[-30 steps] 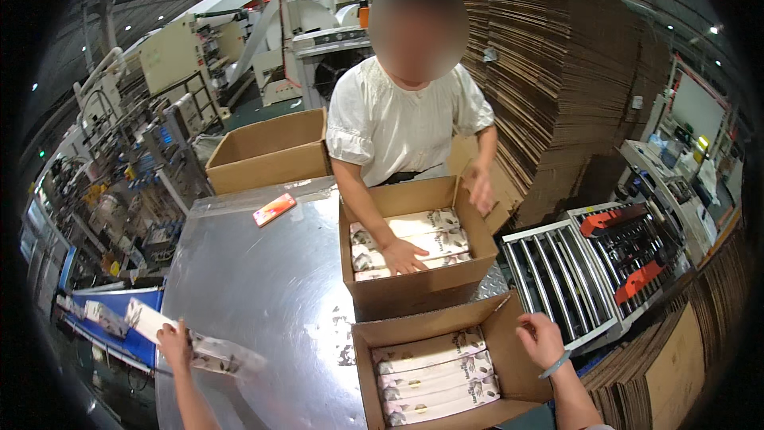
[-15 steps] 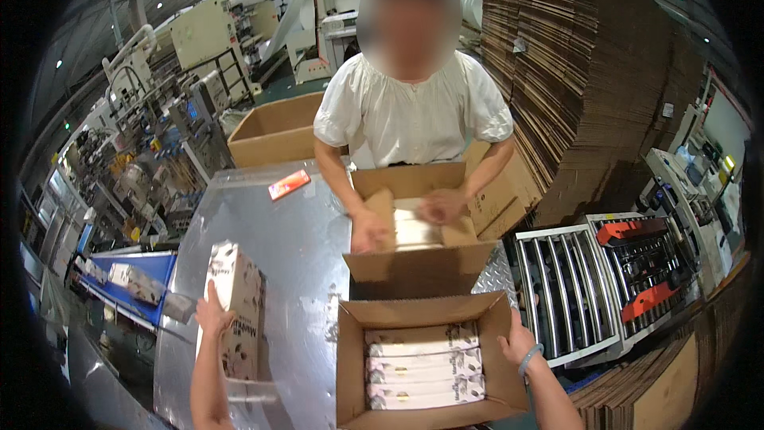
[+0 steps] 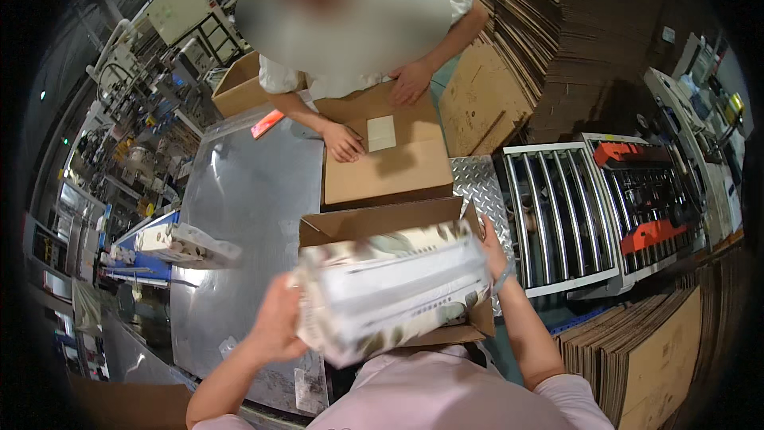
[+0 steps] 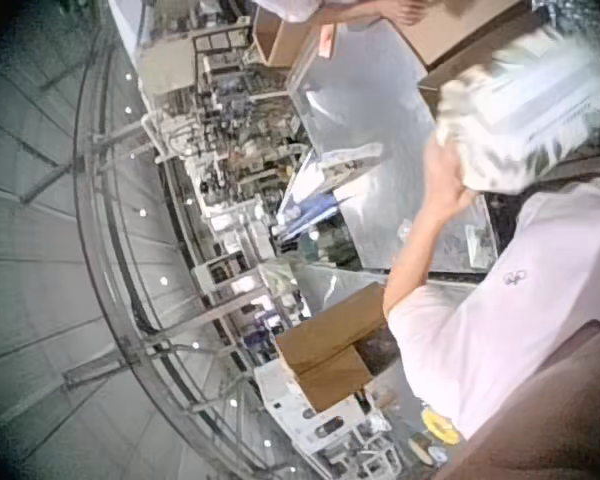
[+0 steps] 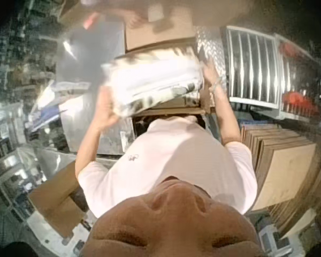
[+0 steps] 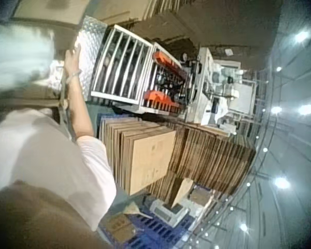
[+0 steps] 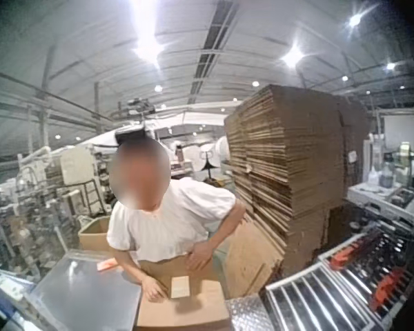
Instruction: The person places stacks of packaged goods into cardboard boxes by hand and then slides the boxes through a sealing machine.
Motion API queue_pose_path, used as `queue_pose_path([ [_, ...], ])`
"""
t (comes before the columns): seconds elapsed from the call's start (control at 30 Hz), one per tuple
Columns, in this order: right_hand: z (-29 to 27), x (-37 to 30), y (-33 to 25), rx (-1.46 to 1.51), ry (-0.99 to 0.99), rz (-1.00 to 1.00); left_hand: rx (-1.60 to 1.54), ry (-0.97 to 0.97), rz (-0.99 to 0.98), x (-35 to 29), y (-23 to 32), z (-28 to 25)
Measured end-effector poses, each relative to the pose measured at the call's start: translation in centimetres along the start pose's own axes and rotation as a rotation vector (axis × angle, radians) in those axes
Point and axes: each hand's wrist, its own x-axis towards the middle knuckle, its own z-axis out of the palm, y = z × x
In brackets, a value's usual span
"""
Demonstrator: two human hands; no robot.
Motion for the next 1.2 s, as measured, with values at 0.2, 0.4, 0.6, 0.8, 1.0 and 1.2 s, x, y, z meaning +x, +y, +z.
queue_pose_path([
  [0.2,0.6,-1.2,0.1,0.160,0.101,0.009,0.146,-0.519,0.162,0.8,-1.4,15.0],
  [0.4,1.9,-1.8,-1.9,0.059,0.045,0.016,-0.057,-0.966,0.040,0.5,-7.7,24.0],
  [0.6,-0.2,-1.8,-0.8,-0.211,0.063,-0.015,-0.416,-0.303,-0.144,6.4,-14.4,6.0],
  [0.8,1.4,-1.9,-2.6,-0.898,0.144,0.026,0.436,0.473,-1.182,-9.7,-38.7,-14.5],
  [1.0,9.7,-5.8,-13.2,-0.964,0.165,-0.310,0.345,0.460,-1.503,-14.0,-44.9,-14.9],
  [1.2,21.0,-3.2,-15.1,-0.471,-0.313,-0.289,0.396,0.210,-1.211,-10.8,-31.3,-10.7],
])
